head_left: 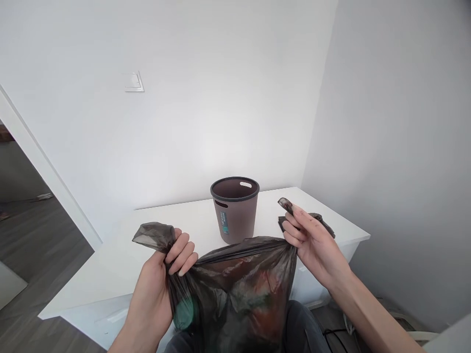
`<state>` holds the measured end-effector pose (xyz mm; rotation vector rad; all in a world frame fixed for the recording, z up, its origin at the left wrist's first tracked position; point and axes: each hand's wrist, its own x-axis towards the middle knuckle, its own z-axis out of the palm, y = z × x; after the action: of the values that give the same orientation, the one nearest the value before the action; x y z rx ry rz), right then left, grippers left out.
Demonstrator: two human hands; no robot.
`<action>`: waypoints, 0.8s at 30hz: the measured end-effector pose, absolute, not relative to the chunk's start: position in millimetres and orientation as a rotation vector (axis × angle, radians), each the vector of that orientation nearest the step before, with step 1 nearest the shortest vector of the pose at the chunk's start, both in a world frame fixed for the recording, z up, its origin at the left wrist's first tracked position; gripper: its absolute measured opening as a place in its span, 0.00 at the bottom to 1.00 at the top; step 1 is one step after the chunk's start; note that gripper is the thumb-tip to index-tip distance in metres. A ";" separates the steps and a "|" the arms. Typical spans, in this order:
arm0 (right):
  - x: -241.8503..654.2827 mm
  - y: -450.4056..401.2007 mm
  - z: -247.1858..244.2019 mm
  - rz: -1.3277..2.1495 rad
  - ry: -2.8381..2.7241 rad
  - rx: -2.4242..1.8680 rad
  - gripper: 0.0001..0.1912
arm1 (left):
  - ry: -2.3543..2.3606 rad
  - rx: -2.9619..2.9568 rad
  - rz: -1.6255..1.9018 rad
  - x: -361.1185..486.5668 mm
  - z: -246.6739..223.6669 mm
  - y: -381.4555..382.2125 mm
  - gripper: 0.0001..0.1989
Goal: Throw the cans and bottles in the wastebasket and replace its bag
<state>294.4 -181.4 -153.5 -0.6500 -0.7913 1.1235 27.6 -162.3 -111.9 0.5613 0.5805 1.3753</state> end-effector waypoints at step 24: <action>218.9 -180.0 -106.6 1.294 -1.522 -0.661 0.21 | 0.937 1.722 0.914 52.2 -115.6 -169.4 0.26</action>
<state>218.9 -180.0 -106.6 -0.6607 -1.5219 1.2941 52.2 -169.4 -115.6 1.7216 0.9371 0.9145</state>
